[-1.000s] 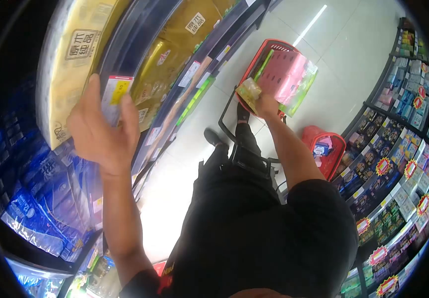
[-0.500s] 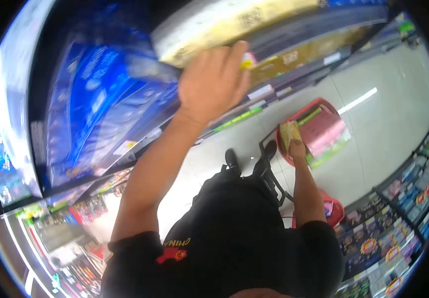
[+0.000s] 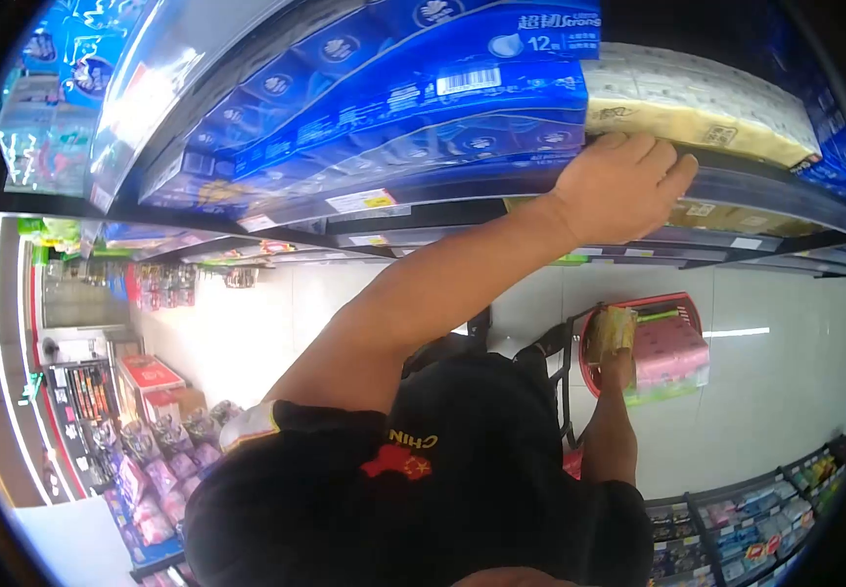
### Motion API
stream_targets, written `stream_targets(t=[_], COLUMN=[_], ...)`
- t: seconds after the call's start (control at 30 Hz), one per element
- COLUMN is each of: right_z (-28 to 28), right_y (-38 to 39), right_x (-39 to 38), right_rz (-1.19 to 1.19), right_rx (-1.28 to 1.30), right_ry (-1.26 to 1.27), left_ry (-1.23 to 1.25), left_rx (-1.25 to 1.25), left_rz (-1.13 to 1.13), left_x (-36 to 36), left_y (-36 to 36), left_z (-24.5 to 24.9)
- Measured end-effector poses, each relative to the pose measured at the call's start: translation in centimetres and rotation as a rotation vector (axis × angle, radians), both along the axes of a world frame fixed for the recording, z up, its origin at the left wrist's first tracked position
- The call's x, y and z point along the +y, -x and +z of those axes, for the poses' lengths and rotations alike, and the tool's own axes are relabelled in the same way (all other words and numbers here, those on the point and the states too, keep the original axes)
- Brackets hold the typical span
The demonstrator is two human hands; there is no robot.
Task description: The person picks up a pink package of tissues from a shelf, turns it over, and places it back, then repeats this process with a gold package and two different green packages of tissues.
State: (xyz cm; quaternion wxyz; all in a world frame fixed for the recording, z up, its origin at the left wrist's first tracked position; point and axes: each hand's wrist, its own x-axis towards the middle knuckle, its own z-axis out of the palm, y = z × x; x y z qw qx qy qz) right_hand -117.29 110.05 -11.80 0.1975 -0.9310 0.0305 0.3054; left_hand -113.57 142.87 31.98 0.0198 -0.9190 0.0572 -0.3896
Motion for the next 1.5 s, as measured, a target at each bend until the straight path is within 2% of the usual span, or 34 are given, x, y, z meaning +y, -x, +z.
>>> stream_targets(t=[0.03,0.13,0.33,0.37,0.43,0.47,0.5,0.53,0.57,0.6,0.7,0.73,0.77,0.8,0.87,0.9,1.0,1.13,1.23,1.5], right_z=[1.1,5.1,2.0,1.5,-4.9,-8.9,-8.2,-7.4,-9.1,-11.0,-5.8,-6.0,-0.1,-0.5,-0.6,-0.2,-1.1,1.0,0.0,1.1], right_y=[-0.3,-1.0,-1.3,-1.4,-1.1,-0.3,0.2,0.6,1.8,2.8,5.8,5.6,4.6,5.0,5.4,4.9,4.3,2.5,2.2,0.1], right_x=[0.5,2.8,2.6,2.5,1.0,-0.3,0.0,0.4,0.1,-0.3,-1.8,-1.7,-1.3,-1.6,-1.7,-2.3,-3.2,-2.9,-2.9,-3.8], right_rz=[0.093,0.163,0.072,0.124,0.214,0.180,0.536,0.850,0.798,0.744,-0.034,0.029,-0.078,-0.157,-0.327,-0.378,-0.444,-0.461,-0.451,-0.494], right_rx=[-0.038,0.043,0.095,0.053,-0.027,-0.002,-0.191,-0.458,-0.497,-0.535,0.034,0.089,0.199,0.177,-0.030,-0.028,-0.075,-0.001,-0.064,0.014], right_ry=[0.094,0.185,0.072,0.023,-0.063,-0.242,-0.216,-0.172,-0.168,-0.166,-0.252,-0.184,-0.230,-0.218,-0.145,-0.180,-0.173,-0.185,-0.182,-0.134], left_ry=[-0.006,-0.020,-0.019,-0.013,-0.009,0.001,0.039,0.165,0.082,0.050,-0.046,-0.062,-0.076,-0.074,-0.088,-0.088,-0.101,-0.148,-0.151,-0.140], left_rx=[-0.001,-0.015,-0.044,-0.041,0.040,0.083,0.071,0.588,0.313,0.437,0.221,0.160,0.116,0.118,0.115,0.127,0.130,0.086,0.097,0.118], left_rz=[0.009,0.026,0.028,0.026,0.028,0.010,-0.022,0.106,0.031,0.090,0.086,0.036,0.016,0.013,0.034,0.041,0.046,0.015,0.034,0.074], left_x=[0.0,-0.1,-0.2,-0.3,-0.2,-0.2,-0.3,-0.9,-0.3,-0.3,-1.5,-1.1,-1.1,-1.3,-1.7,-1.8,-1.9,-1.7,-2.0,-2.4], left_y=[0.0,0.0,-0.1,-0.3,-0.4,-0.6,-0.5,-0.9,-0.2,-0.4,-0.6,-0.8,-1.1,-1.3,-1.2,-1.1,-1.2,-1.6,-1.5,-1.6], left_z=[0.0,0.0,-0.1,-0.2,-0.1,-0.1,0.0,2.4,1.2,1.1,-0.4,-0.7,-1.1,-1.2,-0.2,-0.3,-0.2,-0.3,-0.2,-0.3])
